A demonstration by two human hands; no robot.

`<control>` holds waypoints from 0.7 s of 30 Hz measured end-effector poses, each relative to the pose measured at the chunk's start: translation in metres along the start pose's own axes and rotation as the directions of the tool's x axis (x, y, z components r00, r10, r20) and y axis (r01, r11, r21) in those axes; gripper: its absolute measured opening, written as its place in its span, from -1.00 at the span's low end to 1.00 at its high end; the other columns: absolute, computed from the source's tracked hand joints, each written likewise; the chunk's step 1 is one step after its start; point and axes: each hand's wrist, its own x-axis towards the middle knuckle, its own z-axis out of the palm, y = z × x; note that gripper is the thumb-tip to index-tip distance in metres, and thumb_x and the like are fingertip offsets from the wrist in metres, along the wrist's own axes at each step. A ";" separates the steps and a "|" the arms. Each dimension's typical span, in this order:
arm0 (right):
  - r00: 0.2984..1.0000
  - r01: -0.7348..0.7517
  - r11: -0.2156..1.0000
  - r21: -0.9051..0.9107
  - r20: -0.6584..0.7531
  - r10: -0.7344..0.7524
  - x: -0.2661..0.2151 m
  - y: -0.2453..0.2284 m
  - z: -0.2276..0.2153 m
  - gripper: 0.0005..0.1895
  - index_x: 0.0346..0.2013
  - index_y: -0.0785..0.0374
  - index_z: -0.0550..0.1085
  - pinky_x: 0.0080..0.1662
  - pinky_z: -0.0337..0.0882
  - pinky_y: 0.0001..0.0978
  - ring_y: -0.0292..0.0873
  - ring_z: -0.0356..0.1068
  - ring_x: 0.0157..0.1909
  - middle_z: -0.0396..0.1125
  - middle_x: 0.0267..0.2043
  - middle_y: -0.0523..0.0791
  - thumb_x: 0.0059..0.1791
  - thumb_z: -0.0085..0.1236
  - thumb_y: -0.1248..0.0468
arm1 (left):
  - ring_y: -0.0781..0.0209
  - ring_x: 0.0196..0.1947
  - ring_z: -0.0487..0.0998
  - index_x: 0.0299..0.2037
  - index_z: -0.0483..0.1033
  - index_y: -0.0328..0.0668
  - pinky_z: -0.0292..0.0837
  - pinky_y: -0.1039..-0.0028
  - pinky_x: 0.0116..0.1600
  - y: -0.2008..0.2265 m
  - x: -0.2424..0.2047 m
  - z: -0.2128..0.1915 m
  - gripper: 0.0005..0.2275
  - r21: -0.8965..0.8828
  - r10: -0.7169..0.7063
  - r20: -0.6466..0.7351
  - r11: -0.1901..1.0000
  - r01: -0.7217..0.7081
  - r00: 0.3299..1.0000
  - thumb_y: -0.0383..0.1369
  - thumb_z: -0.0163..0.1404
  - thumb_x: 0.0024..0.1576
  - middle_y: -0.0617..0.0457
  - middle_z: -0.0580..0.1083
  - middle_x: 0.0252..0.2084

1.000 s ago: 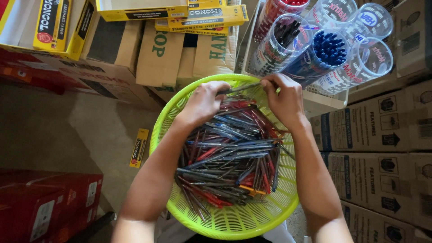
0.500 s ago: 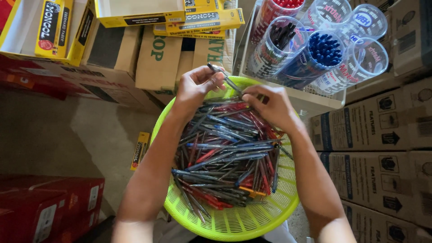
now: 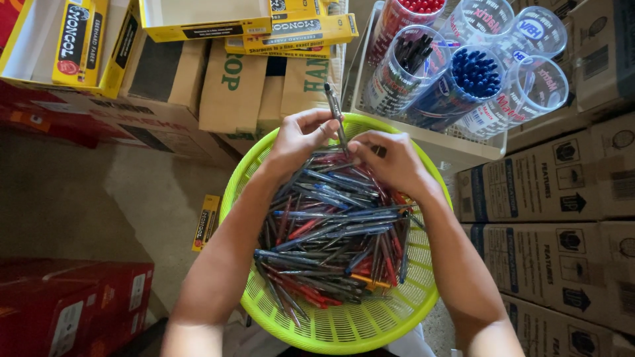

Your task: The person sorts a large quantity of ballpoint pens from a green basket into clear plastic cups by color. They pick up pens, remove the caps, and place the pens into cups containing red, blue, and black pens.

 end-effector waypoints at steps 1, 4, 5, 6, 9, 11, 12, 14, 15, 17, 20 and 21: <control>0.998 -0.015 1.000 -0.013 -0.053 0.014 -0.001 -0.004 -0.002 -0.78 -0.09 0.27 0.62 -0.34 0.40 -0.47 -0.39 0.37 -0.43 0.52 -0.42 -0.14 0.06 0.22 0.21 | 0.43 -0.15 0.53 0.07 0.60 -0.30 0.49 0.53 -0.03 0.003 -0.001 0.001 -0.65 0.038 -0.022 0.013 0.999 0.022 1.000 -0.20 0.16 0.20 0.13 0.60 -0.13; 0.988 0.060 0.997 0.051 -0.145 -0.052 0.001 0.011 -0.002 -0.78 -0.04 0.29 0.60 -0.29 0.44 -0.48 -0.39 0.40 -0.37 0.53 -0.36 -0.14 0.08 0.19 0.25 | 0.46 -0.15 0.54 0.09 0.60 -0.27 0.49 0.55 -0.04 0.015 -0.005 0.007 -0.66 0.110 -0.048 0.047 0.993 0.042 0.998 -0.22 0.12 0.21 0.16 0.61 -0.11; 0.974 0.153 0.981 0.122 -0.187 -0.128 0.004 0.021 -0.002 -0.79 -0.04 0.32 0.58 -0.22 0.48 -0.50 -0.41 0.44 -0.30 0.52 -0.32 -0.13 0.10 0.17 0.28 | 0.47 -0.16 0.53 0.10 0.60 -0.27 0.48 0.56 -0.04 0.019 -0.007 0.009 -0.68 0.143 -0.050 0.068 0.989 0.040 0.996 -0.24 0.10 0.23 0.17 0.60 -0.11; 0.974 0.153 0.981 0.122 -0.187 -0.128 0.004 0.020 -0.003 -0.79 -0.04 0.32 0.58 -0.22 0.48 -0.50 -0.41 0.44 -0.30 0.52 -0.32 -0.13 0.10 0.17 0.28 | 0.47 -0.16 0.53 0.10 0.60 -0.27 0.48 0.56 -0.04 0.018 -0.006 0.011 -0.68 0.142 -0.050 0.068 0.989 0.040 0.996 -0.24 0.10 0.23 0.17 0.60 -0.11; 0.969 0.162 0.974 0.157 -0.210 -0.127 0.004 0.019 -0.004 -0.78 -0.02 0.31 0.58 -0.17 0.50 -0.50 -0.41 0.45 -0.23 0.53 -0.25 -0.15 0.10 0.17 0.26 | 0.48 -0.21 0.51 0.11 0.59 -0.27 0.48 0.59 -0.08 0.015 -0.006 0.015 -0.70 0.096 -0.109 0.103 0.990 0.099 0.989 -0.28 0.06 0.25 0.17 0.60 -0.12; 0.970 0.180 0.963 0.201 -0.198 -0.140 0.004 0.020 -0.004 -0.74 0.02 0.31 0.57 -0.11 0.51 -0.52 -0.42 0.43 -0.17 0.53 -0.18 -0.15 0.10 0.19 0.23 | 0.50 -0.23 0.50 0.12 0.58 -0.28 0.47 0.62 -0.10 0.013 -0.007 0.016 -0.71 0.039 -0.136 0.133 0.991 0.132 0.982 -0.31 0.05 0.27 0.20 0.58 -0.16; 0.970 0.180 0.963 0.201 -0.197 -0.140 0.004 0.018 -0.004 -0.74 0.02 0.31 0.57 -0.11 0.51 -0.52 -0.42 0.43 -0.17 0.53 -0.18 -0.15 0.10 0.19 0.23 | 0.50 -0.23 0.50 0.12 0.58 -0.28 0.47 0.62 -0.10 0.008 -0.006 0.015 -0.71 0.038 -0.136 0.133 0.991 0.132 0.982 -0.31 0.05 0.27 0.20 0.58 -0.16; 0.985 0.133 0.964 0.231 -0.143 -0.101 0.003 0.014 -0.005 -0.69 0.04 0.29 0.58 -0.12 0.49 -0.53 -0.42 0.42 -0.15 0.52 -0.17 -0.17 0.08 0.21 0.19 | 0.49 -0.30 0.46 0.14 0.56 -0.28 0.43 0.60 -0.17 0.000 -0.004 0.014 -0.70 0.044 -0.155 0.168 0.988 0.150 0.974 -0.31 0.03 0.28 0.21 0.55 -0.24; 0.984 0.133 0.964 0.230 -0.143 -0.102 0.003 0.016 -0.004 -0.69 0.04 0.29 0.58 -0.12 0.49 -0.53 -0.42 0.42 -0.15 0.52 -0.17 -0.17 0.08 0.21 0.19 | 0.49 -0.30 0.46 0.14 0.56 -0.28 0.43 0.60 -0.17 -0.002 -0.004 0.014 -0.70 0.043 -0.154 0.168 0.988 0.148 0.974 -0.31 0.03 0.28 0.21 0.55 -0.24; 0.982 0.161 0.954 0.251 -0.142 -0.128 0.004 0.019 -0.002 -0.67 0.03 0.33 0.57 -0.11 0.48 -0.52 -0.42 0.39 -0.14 0.46 -0.14 -0.19 0.06 0.23 0.19 | 0.50 -0.32 0.41 0.15 0.57 -0.31 0.39 0.61 -0.18 -0.004 -0.004 0.014 -0.71 0.058 -0.137 0.218 0.990 0.128 0.966 -0.31 0.03 0.31 0.22 0.51 -0.28; 0.972 0.209 0.952 0.224 -0.156 -0.176 0.006 0.024 -0.001 -0.70 -0.01 0.36 0.57 -0.14 0.45 -0.52 -0.41 0.38 -0.16 0.43 -0.17 -0.19 0.06 0.25 0.21 | 0.54 -0.29 0.42 0.13 0.55 -0.31 0.41 0.64 -0.15 0.000 -0.005 0.015 -0.71 0.103 -0.116 0.285 0.991 0.090 0.952 -0.30 0.00 0.31 0.26 0.52 -0.24; 0.972 0.210 0.952 0.223 -0.155 -0.178 0.006 0.024 -0.001 -0.70 -0.01 0.36 0.57 -0.14 0.45 -0.52 -0.41 0.38 -0.16 0.43 -0.17 -0.19 0.06 0.25 0.21 | 0.54 -0.29 0.42 0.13 0.55 -0.31 0.41 0.64 -0.15 -0.003 -0.005 0.016 -0.71 0.102 -0.114 0.283 0.991 0.088 0.952 -0.30 0.00 0.31 0.26 0.52 -0.24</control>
